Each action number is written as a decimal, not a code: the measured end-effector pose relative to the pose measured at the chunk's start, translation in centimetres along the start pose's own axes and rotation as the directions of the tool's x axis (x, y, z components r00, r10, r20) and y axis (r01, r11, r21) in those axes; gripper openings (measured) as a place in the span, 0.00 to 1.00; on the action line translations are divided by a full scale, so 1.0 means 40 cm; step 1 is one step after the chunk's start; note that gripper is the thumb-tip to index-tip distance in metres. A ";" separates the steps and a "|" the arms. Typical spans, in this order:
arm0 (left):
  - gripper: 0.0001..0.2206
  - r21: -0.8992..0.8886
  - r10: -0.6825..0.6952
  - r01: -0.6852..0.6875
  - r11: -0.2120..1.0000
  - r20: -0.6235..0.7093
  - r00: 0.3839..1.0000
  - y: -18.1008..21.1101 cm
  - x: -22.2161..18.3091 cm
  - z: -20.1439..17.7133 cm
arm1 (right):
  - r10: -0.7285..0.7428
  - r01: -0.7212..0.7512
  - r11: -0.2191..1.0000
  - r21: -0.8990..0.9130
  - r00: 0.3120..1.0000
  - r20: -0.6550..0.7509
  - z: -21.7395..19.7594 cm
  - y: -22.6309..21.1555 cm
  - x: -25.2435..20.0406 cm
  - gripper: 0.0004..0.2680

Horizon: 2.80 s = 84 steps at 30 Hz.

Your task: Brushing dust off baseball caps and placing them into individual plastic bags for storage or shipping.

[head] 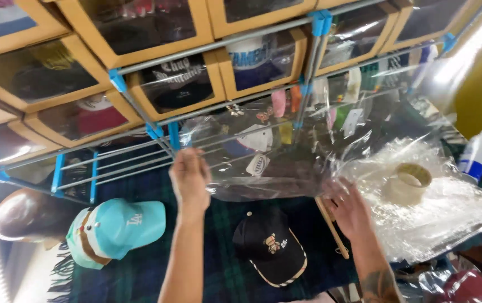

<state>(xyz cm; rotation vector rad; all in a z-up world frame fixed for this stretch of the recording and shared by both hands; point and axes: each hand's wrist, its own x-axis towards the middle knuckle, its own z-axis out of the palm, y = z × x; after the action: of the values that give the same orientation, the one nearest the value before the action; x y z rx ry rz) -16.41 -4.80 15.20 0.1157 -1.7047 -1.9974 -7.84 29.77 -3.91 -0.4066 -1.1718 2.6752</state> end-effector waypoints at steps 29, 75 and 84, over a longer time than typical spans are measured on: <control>0.35 0.486 -0.503 0.238 0.841 0.540 0.675 -0.520 -0.214 0.348 | -0.406 -0.222 0.357 -0.907 0.838 -0.365 -0.242 -0.116 -0.060 0.14; 0.25 -0.272 -0.487 0.594 0.758 0.371 0.791 -0.365 -0.366 -0.132 | 0.033 0.479 0.562 -0.675 0.802 0.596 0.216 0.280 -0.085 0.19; 0.28 -0.327 -0.541 0.665 0.671 0.398 0.741 -0.400 -0.406 -0.164 | -0.007 0.595 0.465 -0.656 0.743 0.669 0.212 0.219 0.030 0.20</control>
<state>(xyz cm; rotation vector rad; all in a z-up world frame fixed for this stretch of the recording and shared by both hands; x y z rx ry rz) -4.93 -2.45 -5.42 0.3006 -1.3929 -3.0016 -12.28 18.42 -5.12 0.5859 -2.4415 1.6806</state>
